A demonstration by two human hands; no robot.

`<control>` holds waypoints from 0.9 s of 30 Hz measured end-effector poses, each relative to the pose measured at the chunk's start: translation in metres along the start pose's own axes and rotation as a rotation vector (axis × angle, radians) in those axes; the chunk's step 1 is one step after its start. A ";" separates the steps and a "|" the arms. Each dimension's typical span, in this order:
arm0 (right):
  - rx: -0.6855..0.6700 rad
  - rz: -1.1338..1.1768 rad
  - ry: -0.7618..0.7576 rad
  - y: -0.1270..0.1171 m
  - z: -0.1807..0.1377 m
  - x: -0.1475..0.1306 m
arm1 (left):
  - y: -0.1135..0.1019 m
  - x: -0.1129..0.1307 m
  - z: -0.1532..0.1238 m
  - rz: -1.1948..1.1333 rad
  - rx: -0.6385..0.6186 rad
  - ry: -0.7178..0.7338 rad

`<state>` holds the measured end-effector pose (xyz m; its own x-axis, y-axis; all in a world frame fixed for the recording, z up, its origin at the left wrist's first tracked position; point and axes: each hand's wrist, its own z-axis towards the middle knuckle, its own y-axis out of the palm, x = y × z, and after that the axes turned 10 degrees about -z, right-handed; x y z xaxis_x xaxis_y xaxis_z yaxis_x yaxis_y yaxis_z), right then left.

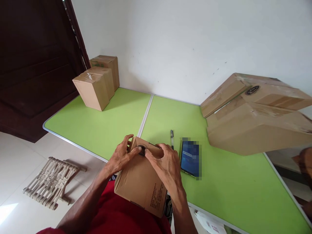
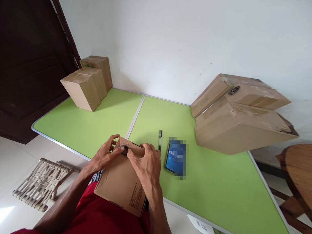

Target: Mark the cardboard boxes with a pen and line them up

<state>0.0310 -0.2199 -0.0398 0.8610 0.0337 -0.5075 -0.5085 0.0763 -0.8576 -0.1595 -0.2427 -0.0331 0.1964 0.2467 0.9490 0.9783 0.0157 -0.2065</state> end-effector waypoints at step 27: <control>-0.106 -0.119 0.148 -0.007 0.102 0.080 | -0.010 -0.044 0.033 -0.543 -0.189 -0.126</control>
<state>0.1042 -0.1160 -0.0661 0.9080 -0.1166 -0.4024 -0.4086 -0.0345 -0.9120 -0.1800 -0.2223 -0.0810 -0.3340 0.3648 0.8691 0.9337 0.0017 0.3581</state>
